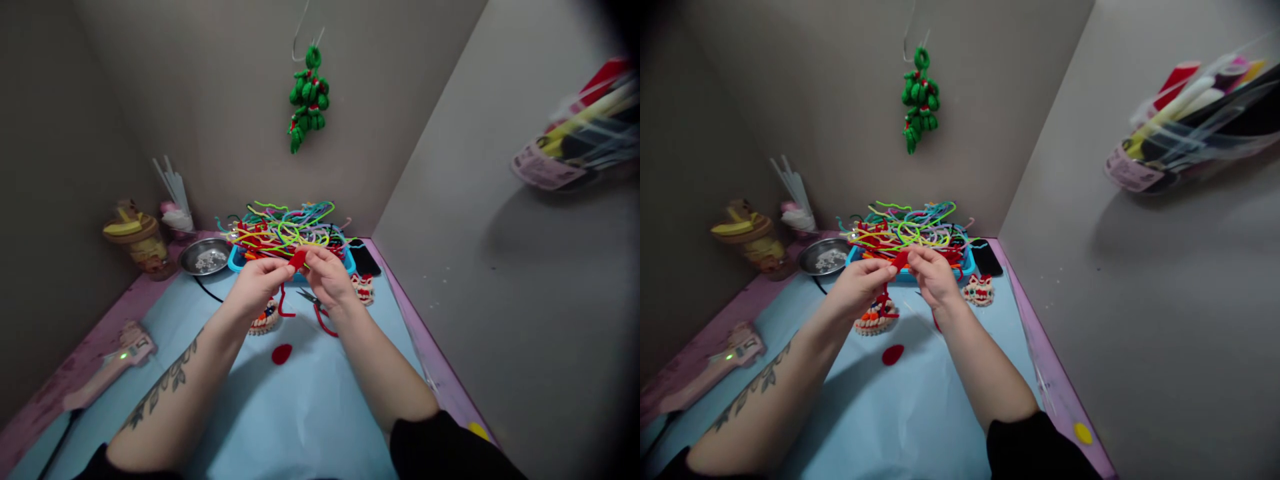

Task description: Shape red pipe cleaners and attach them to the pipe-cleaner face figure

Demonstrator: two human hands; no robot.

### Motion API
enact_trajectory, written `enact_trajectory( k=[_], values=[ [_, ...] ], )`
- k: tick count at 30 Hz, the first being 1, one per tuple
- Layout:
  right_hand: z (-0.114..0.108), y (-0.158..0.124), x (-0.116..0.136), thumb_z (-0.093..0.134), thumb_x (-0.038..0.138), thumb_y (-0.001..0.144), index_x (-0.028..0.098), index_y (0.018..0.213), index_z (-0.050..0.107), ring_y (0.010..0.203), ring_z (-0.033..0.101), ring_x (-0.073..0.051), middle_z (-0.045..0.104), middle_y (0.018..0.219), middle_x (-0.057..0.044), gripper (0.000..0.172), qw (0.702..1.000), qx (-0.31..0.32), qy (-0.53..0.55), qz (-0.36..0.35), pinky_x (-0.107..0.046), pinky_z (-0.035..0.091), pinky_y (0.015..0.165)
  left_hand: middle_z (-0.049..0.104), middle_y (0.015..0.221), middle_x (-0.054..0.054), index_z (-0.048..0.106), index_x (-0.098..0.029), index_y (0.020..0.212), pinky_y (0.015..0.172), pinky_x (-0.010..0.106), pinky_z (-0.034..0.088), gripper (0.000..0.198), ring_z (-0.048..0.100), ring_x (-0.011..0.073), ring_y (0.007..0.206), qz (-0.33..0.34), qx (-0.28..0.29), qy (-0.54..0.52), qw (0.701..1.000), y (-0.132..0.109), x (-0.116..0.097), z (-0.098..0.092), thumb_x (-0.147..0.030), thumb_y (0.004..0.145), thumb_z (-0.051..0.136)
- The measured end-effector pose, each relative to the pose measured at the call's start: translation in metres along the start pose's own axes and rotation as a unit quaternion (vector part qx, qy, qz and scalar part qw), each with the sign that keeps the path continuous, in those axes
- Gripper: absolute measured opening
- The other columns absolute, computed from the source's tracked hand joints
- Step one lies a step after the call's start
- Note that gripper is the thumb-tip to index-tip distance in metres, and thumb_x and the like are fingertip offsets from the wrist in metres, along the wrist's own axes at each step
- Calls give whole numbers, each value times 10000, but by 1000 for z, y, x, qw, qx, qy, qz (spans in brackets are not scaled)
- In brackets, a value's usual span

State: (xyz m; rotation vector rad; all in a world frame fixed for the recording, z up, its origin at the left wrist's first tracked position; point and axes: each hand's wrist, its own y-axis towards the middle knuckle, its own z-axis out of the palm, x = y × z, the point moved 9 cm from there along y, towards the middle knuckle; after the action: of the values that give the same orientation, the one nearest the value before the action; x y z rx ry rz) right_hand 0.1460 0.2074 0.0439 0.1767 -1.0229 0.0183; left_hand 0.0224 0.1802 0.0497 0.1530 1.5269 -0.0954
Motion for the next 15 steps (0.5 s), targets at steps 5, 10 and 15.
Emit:
enact_trajectory(
  k=[5, 10, 15],
  values=[
    [5, -2, 3, 839, 463, 536, 238, 781, 735, 664, 567, -133, 700, 816, -4, 349, 999, 39, -13, -18, -273, 463, 629, 462, 510, -45, 574, -161, 573, 407, 215, 199, 265, 295, 53, 416, -6, 16, -8, 1000, -2, -3, 4, -381, 642, 705],
    [12, -4, 5, 836, 453, 566, 245, 803, 737, 710, 592, -143, 692, 804, -1, 330, 996, 83, -21, -28, -285, 478, 694, 412, 490, -57, 576, -156, 590, 406, 207, 170, 268, 268, 46, 411, -18, 28, -30, 999, -3, -2, 8, -379, 647, 713],
    [9, -4, 5, 831, 473, 566, 234, 758, 722, 689, 587, -148, 676, 746, 1, 325, 997, 54, -30, -54, -297, 476, 695, 385, 492, -61, 563, -152, 587, 410, 204, 157, 279, 256, 43, 424, -18, 32, -38, 999, -4, 0, 10, -374, 652, 720]
  ],
)
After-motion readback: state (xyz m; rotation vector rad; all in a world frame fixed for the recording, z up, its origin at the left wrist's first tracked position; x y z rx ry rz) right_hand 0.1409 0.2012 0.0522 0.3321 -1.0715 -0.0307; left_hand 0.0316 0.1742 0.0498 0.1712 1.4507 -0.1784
